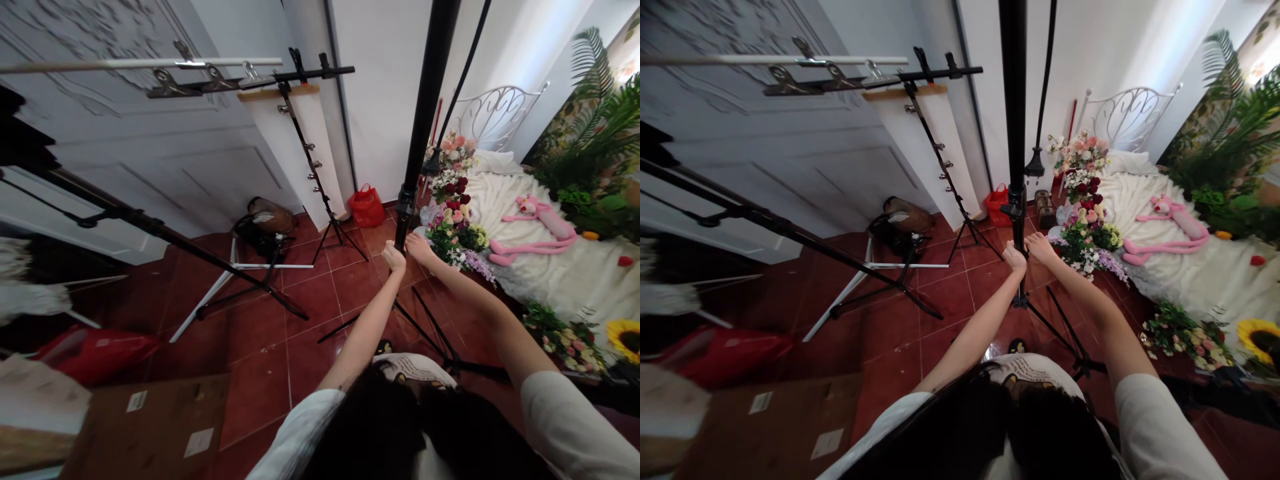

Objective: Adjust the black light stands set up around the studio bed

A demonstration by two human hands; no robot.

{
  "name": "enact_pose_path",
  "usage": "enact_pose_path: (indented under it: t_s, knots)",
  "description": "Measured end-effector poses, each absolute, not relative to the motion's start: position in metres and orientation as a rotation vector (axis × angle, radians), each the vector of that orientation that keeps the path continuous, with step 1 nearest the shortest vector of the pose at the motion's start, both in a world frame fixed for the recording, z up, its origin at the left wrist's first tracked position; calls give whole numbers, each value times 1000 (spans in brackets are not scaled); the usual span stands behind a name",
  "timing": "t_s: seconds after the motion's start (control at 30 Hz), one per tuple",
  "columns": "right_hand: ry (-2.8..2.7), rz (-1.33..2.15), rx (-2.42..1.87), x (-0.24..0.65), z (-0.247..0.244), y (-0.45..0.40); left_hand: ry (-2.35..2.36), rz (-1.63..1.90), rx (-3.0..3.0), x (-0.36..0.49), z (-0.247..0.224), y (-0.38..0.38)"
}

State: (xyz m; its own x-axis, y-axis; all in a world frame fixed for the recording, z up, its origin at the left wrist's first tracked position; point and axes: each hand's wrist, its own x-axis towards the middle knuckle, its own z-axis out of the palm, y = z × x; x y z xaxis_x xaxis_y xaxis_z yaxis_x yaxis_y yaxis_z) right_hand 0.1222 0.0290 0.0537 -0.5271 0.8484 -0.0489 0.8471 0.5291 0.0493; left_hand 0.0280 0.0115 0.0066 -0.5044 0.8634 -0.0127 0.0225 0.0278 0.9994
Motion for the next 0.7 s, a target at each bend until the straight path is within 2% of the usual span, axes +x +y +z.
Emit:
enact_pose_path:
  t_s: [0.1, 0.2, 0.37, 0.53, 0.7]
  knots:
    - [2665, 131, 1788, 118, 37, 19, 1607, 1576, 916, 28, 6, 11]
    - [2632, 71, 1915, 115, 30, 15, 1606, 1579, 921, 28, 5, 11]
    - [2694, -97, 1641, 126, 47, 20, 1589, 1594, 928, 27, -1, 13]
    - [2626, -110, 1362, 139, 77, 38, 1634, 1600, 895, 28, -5, 17]
    - [2596, -102, 1363, 140, 86, 45, 1663, 1608, 867, 28, -9, 21]
